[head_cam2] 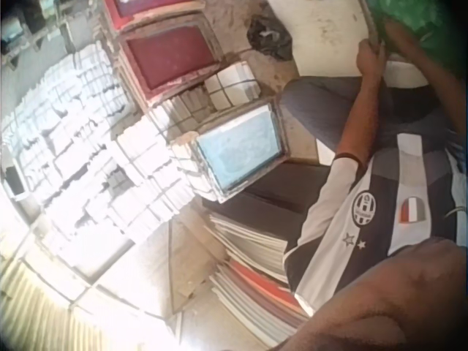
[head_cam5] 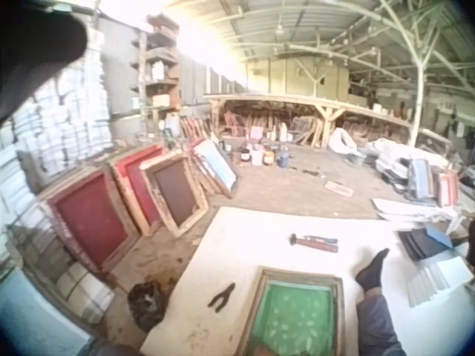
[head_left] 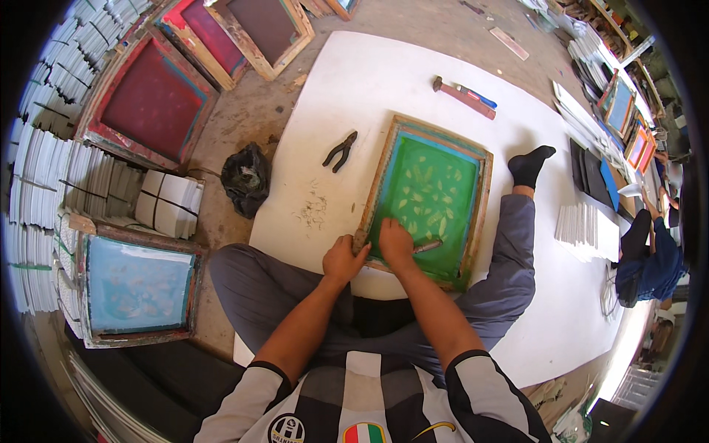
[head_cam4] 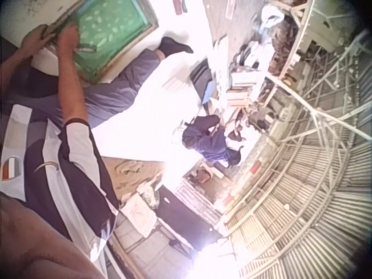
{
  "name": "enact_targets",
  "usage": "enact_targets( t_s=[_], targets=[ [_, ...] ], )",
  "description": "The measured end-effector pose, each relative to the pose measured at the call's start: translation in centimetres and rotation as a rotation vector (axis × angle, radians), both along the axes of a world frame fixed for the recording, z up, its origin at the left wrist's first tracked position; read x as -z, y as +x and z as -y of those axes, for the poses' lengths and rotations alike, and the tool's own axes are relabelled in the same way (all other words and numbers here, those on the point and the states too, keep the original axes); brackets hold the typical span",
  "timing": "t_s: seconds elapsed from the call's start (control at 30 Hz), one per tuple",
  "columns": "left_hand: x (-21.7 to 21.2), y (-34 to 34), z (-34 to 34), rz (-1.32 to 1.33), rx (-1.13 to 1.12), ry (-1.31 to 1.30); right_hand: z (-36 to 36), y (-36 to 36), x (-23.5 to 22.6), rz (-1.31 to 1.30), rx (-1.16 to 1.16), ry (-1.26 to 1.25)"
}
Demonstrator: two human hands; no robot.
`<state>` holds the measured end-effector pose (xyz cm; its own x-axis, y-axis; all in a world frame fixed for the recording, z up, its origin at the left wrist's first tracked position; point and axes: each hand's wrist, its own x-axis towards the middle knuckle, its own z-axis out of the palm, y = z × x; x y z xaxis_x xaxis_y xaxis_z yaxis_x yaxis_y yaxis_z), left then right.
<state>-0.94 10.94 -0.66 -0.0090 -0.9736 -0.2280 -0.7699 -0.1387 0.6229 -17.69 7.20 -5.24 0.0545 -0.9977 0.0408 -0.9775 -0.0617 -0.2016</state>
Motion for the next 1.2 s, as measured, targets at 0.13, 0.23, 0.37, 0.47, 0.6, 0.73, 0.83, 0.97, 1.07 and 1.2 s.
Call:
enact_targets(
  t_s=[0.13, 0.23, 0.37, 0.47, 0.6, 0.73, 0.83, 0.97, 1.07, 1.2],
  targets=[
    [-0.3, 0.1, 0.0, 0.016, 0.031, 0.022, 0.4, 0.8, 0.2, -0.220, -0.068, -0.029],
    [-0.1, 0.5, 0.1, 0.018, 0.073, 0.028, 0.9, 1.3, 0.1, -0.278, -0.061, 0.047],
    [-1.0, 1.0, 0.3, 0.007, 0.121, 0.099, 1.3, 0.4, -0.3, -0.153, -0.047, 0.135],
    [-1.7, 1.5, 0.8, 0.025, 0.164, 0.180, 1.4, 0.0, -0.8, 0.066, 0.035, 0.178],
    [-4.3, 3.1, 2.6, 0.031, 0.167, 0.231, 1.8, 2.3, -6.0, 0.263, -0.041, 0.101],
    [-5.4, 5.8, 5.4, 0.043, 0.183, 0.130, 2.6, 7.7, -7.2, 0.460, -0.026, 0.061],
    [-5.2, 8.6, 7.2, 0.105, 0.228, 0.143, 3.4, 10.7, -8.5, 0.369, -0.138, 0.219],
    [-4.6, 10.0, 7.9, 0.070, 0.205, 0.181, 5.2, 11.9, -7.9, 0.292, -0.153, 0.300],
    [-3.5, 9.2, 8.5, 0.043, 0.104, 0.182, 6.5, 11.3, -4.5, 0.377, -0.189, 0.154],
    [-3.7, 8.2, 9.9, 0.014, 0.072, 0.209, 10.6, 11.4, -6.4, 0.306, -0.035, 0.426]
  ],
)
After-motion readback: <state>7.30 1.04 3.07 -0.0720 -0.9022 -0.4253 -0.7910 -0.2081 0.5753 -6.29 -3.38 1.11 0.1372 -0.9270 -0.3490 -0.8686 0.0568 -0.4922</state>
